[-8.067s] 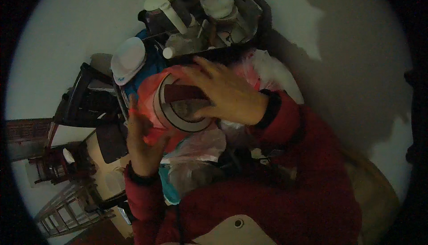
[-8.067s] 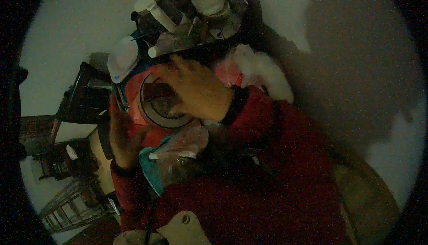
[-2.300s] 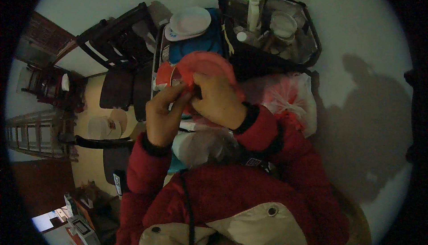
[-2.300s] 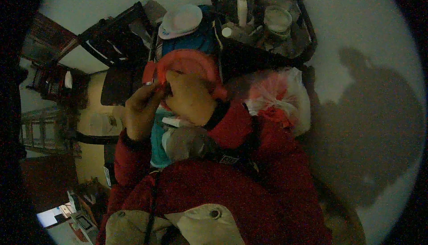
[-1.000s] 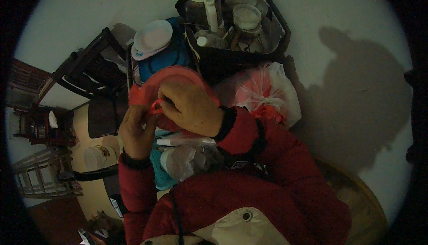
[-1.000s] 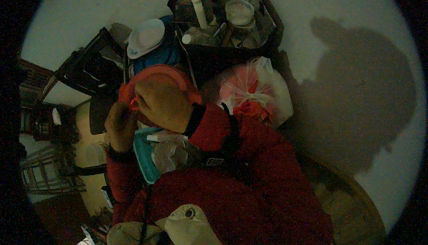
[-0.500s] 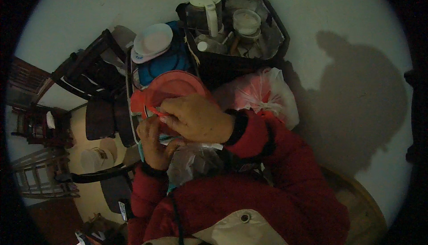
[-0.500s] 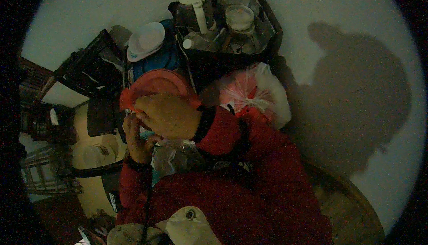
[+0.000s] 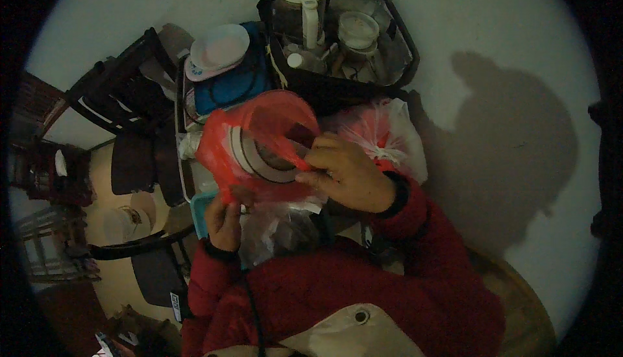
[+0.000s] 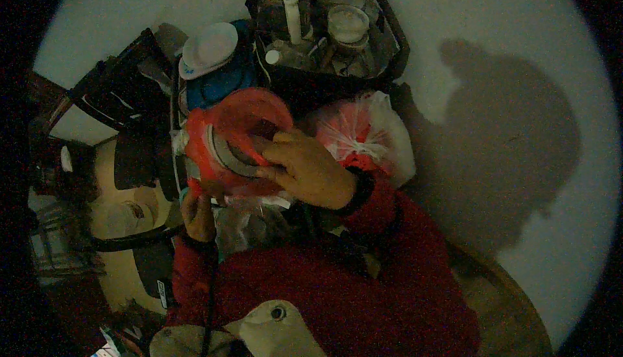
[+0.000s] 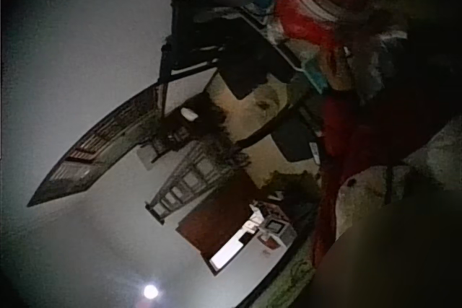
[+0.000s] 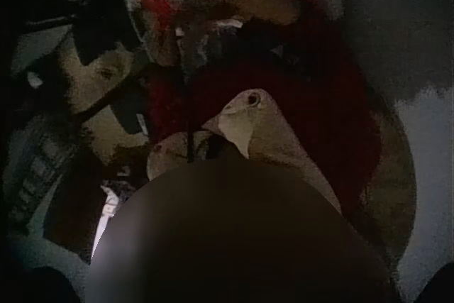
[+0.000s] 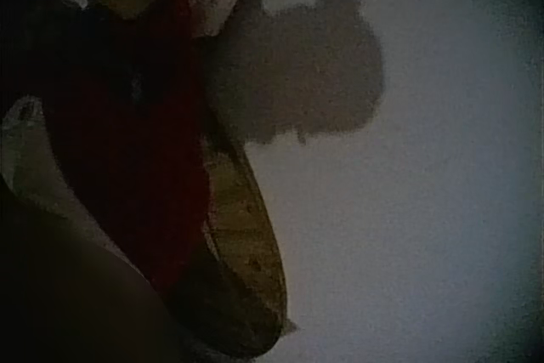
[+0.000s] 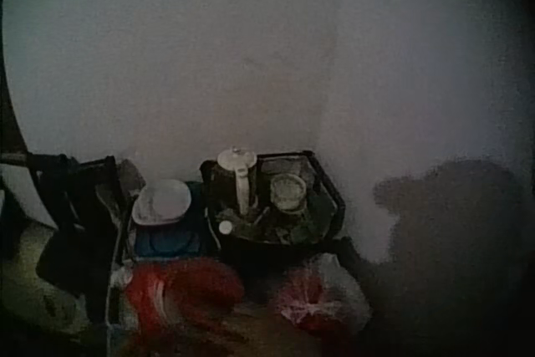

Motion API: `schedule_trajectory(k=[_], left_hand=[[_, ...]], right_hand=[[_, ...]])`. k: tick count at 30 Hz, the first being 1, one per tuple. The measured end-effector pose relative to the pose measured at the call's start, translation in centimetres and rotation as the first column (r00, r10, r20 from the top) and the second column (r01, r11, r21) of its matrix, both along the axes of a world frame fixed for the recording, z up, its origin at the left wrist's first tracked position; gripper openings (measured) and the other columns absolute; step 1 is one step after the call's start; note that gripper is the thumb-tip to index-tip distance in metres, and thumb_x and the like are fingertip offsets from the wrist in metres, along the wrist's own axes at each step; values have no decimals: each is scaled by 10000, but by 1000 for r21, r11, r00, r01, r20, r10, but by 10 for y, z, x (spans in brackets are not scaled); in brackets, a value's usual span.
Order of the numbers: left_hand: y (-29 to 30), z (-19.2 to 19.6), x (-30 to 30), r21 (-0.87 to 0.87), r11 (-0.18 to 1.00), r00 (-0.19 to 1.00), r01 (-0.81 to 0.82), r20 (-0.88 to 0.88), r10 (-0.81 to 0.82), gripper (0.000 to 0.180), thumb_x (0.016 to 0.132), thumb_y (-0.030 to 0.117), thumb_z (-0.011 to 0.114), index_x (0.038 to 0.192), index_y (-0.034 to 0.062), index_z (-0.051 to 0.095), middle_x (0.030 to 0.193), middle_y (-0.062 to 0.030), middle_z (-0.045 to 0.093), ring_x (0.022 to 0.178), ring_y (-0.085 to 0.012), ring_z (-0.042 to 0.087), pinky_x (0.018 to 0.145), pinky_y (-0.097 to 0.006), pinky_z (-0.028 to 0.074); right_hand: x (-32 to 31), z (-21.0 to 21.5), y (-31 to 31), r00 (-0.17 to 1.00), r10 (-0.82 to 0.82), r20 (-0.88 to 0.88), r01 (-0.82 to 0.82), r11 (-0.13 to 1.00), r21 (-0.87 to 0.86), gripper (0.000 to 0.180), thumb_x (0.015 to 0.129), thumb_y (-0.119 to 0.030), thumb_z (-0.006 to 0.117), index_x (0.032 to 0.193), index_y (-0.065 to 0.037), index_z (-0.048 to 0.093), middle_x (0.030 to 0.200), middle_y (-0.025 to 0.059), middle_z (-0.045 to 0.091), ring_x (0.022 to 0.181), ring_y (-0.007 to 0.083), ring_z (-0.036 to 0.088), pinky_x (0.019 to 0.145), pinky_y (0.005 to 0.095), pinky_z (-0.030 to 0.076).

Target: The person unpacks and repacks items from a light blue plastic basket into red and white plastic bags on a cluttered table. They handle a white electric kettle, a white plate, and several wrapped items, placing them into bags and tying the bags closed.

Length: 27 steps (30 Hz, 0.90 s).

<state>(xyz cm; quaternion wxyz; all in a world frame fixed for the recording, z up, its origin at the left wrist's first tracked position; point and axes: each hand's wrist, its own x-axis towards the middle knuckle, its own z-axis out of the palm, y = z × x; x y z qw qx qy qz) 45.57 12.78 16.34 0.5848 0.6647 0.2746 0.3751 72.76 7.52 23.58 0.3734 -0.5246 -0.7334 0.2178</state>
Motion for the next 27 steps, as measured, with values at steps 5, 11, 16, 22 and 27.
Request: schedule_trajectory(k=[5,11,16,22,27], left_hand=[[4,5,13,198,977,981,-77,-158,109,314,984,282,468,1050,6,601,940,-75,616,810,-164,568,714,-278,445],[47,27,16,85,924,927,-374,63,369,341,987,358,461,1003,42,587,845,-18,606,744,-110,549,662,-271,442],[87,41,-2,-104,943,922,-315,202,330,369,984,338,480,1186,36,545,995,-62,627,866,-160,608,752,-323,497],[80,33,21,-205,857,836,-473,201,510,297,984,304,492,1056,35,595,861,10,586,759,-62,492,675,-211,381],[71,36,23,39,892,887,-450,137,441,362,1000,283,439,1192,-5,546,1028,-67,604,939,-138,564,830,-253,428]], right_hand=[[-16,6,20,965,7,-262,7,999,53,245,854,-201,655,759,1,552,701,85,490,628,190,460,580,336,387],[-53,50,82,946,35,-321,0,994,108,168,882,-150,591,858,16,600,746,92,587,648,170,559,583,306,434],[-79,47,121,818,321,-477,-272,947,172,134,860,-119,592,926,-18,648,894,111,634,798,205,608,707,308,471],[-82,14,129,957,226,-180,-82,809,582,137,847,-107,608,957,-37,649,1013,102,624,898,252,588,799,341,465],[-90,5,119,885,327,-332,-190,904,384,89,843,-121,618,876,-39,625,974,91,598,903,271,574,794,365,472]])
